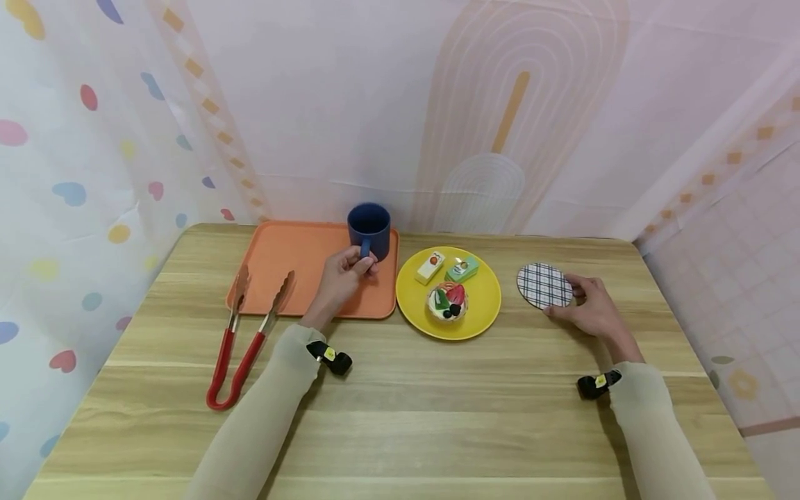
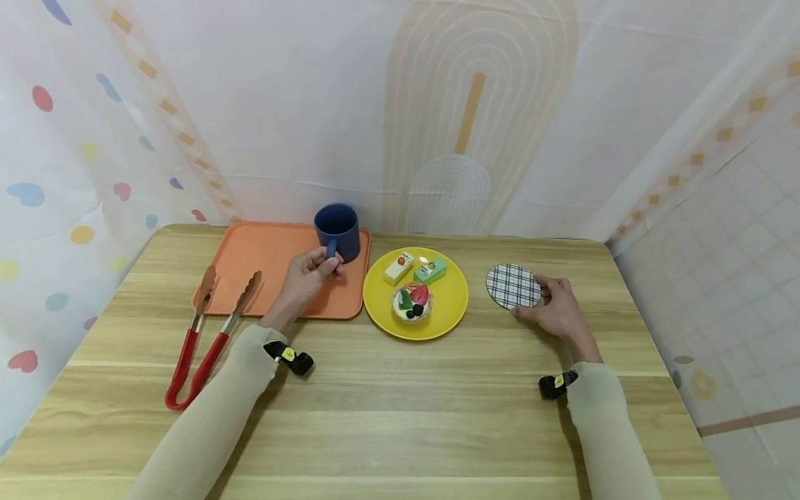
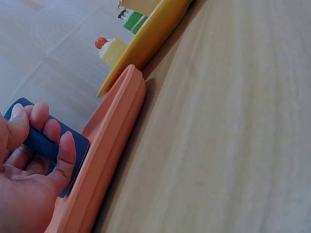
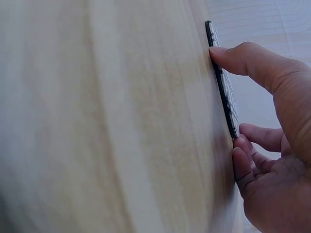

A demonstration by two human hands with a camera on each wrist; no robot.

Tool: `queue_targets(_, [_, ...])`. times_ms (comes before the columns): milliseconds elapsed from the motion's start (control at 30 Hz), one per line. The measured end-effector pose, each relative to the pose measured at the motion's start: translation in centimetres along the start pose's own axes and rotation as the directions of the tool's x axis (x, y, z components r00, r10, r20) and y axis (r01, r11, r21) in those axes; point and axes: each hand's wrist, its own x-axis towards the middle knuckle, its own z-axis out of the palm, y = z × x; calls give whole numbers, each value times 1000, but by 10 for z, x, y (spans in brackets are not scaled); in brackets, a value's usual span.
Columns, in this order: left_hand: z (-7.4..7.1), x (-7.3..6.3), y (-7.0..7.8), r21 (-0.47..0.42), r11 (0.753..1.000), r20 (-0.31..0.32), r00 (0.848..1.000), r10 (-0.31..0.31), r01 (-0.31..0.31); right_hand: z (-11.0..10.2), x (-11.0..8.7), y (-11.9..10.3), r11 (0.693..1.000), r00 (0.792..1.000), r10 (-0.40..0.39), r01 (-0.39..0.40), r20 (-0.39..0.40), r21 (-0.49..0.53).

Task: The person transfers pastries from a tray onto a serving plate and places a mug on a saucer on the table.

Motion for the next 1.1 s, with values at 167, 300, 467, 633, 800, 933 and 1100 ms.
queue_targets(167, [-2,-4,5,11,1000,12,1000,14,-15,1,0,-1,1000,1000,-4,4,-6,5])
queue_targets(300, [-4,-7,9,7,1000,15,1000,25,-25,1,0,-1,1000,1000,-4,4,-7,9])
queue_targets(467, [-5,-10,16,-12,998,32,997,69,-69,2,0,0,1000,1000,-7,7,-8,11])
queue_targets(633, [-2,-15,25,-18,995,43,994,95,-95,2,0,0,1000,1000,-8,8,-5,12])
queue_targets(800, [3,-19,34,-3,995,57,993,104,-104,1,-1,0,1000,1000,-7,7,2,16])
queue_targets(933, [5,-20,39,4,993,70,990,120,-121,1,0,1,1000,1000,-12,12,1,18])
queue_targets(1100, [7,-22,44,-9,989,92,984,151,-151,1,1,2,1000,1000,-19,19,0,18])
